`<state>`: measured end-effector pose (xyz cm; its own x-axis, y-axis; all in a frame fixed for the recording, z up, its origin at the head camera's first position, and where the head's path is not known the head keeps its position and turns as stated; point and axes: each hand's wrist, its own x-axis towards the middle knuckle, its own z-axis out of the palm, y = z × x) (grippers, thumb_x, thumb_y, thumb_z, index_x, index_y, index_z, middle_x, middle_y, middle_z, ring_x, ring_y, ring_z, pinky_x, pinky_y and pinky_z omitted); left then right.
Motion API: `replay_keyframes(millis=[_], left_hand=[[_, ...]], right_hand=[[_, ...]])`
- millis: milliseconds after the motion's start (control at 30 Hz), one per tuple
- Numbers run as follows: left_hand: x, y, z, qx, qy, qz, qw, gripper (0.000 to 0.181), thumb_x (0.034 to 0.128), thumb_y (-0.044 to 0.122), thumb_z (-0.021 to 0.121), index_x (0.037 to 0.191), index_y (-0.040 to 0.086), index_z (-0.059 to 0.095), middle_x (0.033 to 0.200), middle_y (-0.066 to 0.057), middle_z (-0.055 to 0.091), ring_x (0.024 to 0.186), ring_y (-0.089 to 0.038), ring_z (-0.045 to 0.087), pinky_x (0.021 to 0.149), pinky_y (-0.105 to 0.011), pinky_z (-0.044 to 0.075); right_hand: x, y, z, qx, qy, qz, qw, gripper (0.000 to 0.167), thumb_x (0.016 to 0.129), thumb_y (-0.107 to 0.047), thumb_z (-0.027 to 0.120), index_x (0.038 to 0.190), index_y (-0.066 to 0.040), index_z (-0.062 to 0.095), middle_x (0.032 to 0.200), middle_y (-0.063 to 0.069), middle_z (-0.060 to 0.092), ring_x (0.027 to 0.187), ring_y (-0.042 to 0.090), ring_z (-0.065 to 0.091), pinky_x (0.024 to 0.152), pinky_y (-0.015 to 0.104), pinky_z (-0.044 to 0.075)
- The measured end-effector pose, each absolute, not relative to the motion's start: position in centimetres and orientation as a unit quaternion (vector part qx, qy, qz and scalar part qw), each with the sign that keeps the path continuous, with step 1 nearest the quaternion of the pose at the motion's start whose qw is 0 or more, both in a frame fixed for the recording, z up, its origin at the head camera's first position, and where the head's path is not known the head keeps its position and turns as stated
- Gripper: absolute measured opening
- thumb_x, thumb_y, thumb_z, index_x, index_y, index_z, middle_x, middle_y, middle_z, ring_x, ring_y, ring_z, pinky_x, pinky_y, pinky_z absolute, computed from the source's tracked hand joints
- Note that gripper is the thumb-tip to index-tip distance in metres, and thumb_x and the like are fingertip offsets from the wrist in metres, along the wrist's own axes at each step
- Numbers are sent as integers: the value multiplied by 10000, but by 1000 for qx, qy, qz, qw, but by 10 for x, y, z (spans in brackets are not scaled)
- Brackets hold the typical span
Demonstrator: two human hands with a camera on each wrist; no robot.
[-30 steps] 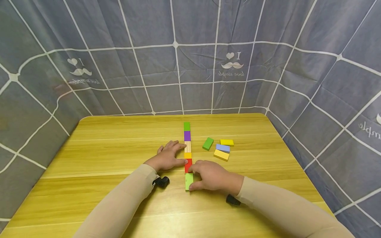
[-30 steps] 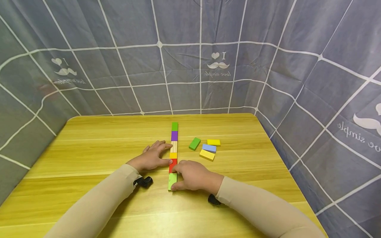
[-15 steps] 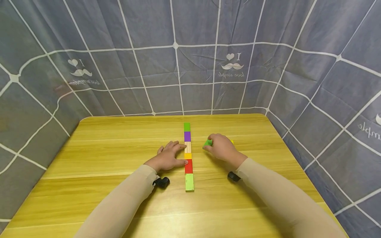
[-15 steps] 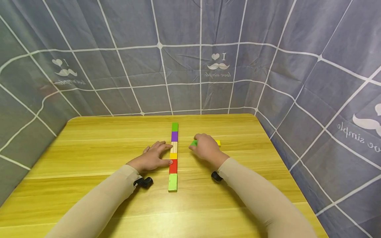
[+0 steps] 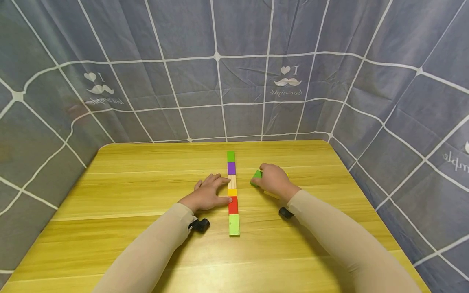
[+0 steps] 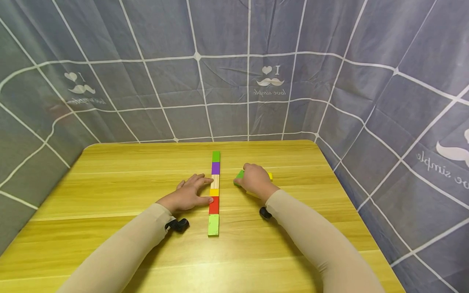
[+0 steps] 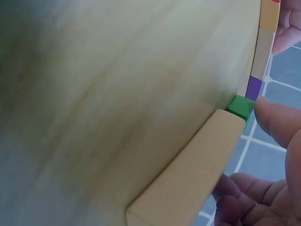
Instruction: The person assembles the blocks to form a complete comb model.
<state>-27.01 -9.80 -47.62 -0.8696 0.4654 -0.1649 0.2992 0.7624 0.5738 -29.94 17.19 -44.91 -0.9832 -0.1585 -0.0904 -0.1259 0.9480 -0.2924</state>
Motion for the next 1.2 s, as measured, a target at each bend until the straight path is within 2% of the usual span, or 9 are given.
replay_keyframes(millis=[133, 267, 800, 1200], left_hand=[[-270, -96, -476, 207, 928, 273, 147, 779, 927, 600, 706, 1597, 308, 436, 1751, -113, 232, 1648, -384, 90, 1266, -705, 31], [-270, -95, -474, 206, 928, 273, 147, 776, 931, 593, 709, 1596, 301, 438, 1749, -114, 237, 1646, -389, 92, 1268, -702, 33], [-268, -95, -473, 203, 929, 272, 150, 775, 933, 585, 713, 1598, 300, 436, 1751, -109, 234, 1649, -382, 80, 1273, -690, 26], [-268, -95, -475, 202, 929, 271, 151, 785, 929, 603, 708, 1603, 314, 427, 1756, -98, 224, 1652, -370, 78, 1277, -683, 25]], right_hand=[[-299, 173, -450, -69, 985, -143, 64, 713, 944, -522, 734, 1402, 9, 603, 1198, 147, 725, 934, 241, 629, 846, 400, 546], [-298, 174, -450, -71, 984, -145, 73, 709, 946, -523, 735, 1397, 8, 606, 1167, 134, 721, 931, 245, 624, 843, 396, 540], [-297, 172, -451, -75, 984, -147, 67, 612, 940, -502, 751, 1290, -11, 643, 982, 69, 679, 848, 226, 590, 734, 336, 487], [-298, 171, -453, -75, 984, -143, 71, 639, 947, -488, 745, 1338, 2, 623, 992, 79, 682, 841, 226, 585, 728, 332, 484]])
